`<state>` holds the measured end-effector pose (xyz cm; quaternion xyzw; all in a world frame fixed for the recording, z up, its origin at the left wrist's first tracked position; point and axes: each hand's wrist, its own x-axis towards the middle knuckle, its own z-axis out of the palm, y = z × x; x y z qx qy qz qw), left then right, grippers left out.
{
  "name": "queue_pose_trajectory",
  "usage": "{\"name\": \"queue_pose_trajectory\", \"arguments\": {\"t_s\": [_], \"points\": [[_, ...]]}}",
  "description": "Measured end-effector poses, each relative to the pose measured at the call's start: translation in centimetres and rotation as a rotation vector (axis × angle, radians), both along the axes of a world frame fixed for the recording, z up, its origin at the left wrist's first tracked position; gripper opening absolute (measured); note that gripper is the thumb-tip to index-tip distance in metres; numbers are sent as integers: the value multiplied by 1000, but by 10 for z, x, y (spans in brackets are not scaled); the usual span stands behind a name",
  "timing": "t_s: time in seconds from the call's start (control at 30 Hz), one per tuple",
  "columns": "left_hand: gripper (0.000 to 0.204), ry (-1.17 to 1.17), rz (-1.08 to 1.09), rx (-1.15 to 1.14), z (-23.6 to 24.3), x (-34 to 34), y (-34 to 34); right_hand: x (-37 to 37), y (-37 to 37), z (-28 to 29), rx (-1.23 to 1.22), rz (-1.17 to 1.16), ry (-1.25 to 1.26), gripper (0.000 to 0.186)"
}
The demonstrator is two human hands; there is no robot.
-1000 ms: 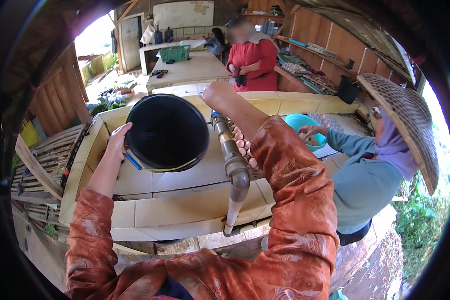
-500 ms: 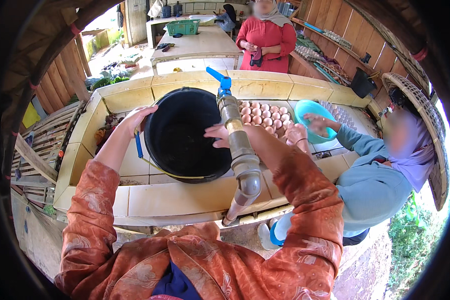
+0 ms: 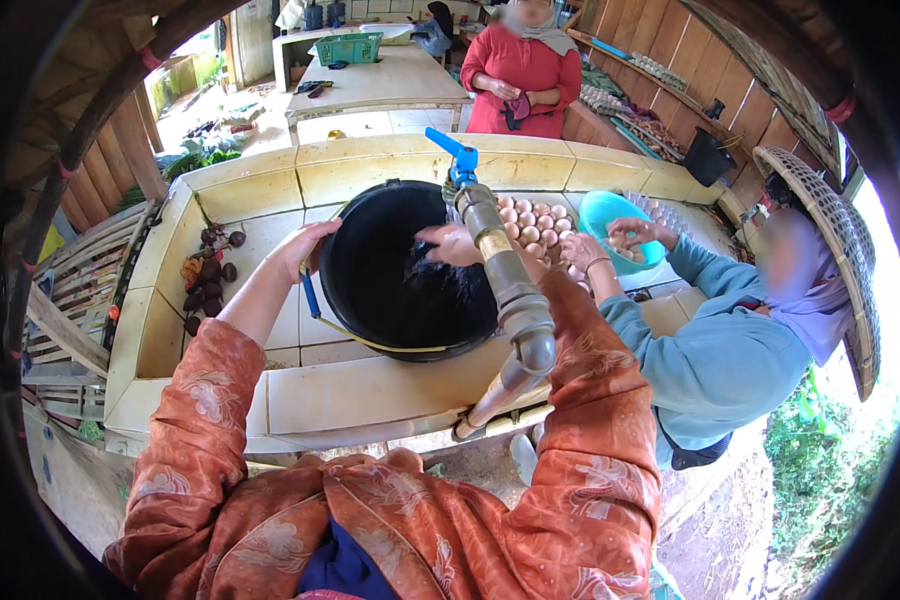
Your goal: The person washes eggs one by one under running water using a sponge, then places them into an egg tray. The person also fills a bucket with water and moves a crate of eggs to the counter.
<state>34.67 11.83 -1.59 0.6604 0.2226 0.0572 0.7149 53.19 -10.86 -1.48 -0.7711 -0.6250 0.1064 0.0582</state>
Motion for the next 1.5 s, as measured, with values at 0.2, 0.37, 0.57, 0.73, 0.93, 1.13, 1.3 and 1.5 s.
{"name": "queue_pose_trajectory", "arguments": {"t_s": [0.2, 0.37, 0.57, 0.73, 0.93, 1.13, 1.3, 1.5], "points": [[26, 41, 82, -168, -19, -18, -5, -10, 4, 0, 138, -221, 377, 54], [33, 140, 103, 423, -13, -19, 3, 0, -6, 2, 196, -392, 1337, 58], [29, -241, -252, 1073, 16, 41, -43, 19, -6, -3, 279, -298, 1191, 58], [22, 62, -538, 368, -4, 77, -101, 24, -1, -14, 358, -244, 742, 58], [16, -166, -500, 1506, -12, 96, -79, 35, -4, -18, 336, -221, 201, 58], [43, 203, -62, 952, 7, 35, 18, 32, -4, -24, 147, -120, -112, 58], [35, 107, -92, 8, -15, 2, 9, 8, 2, -6, 2, 100, -19, 60], [24, -97, 69, 16, -27, -40, 10, -17, 10, 26, -98, 16, 112, 46]]}}
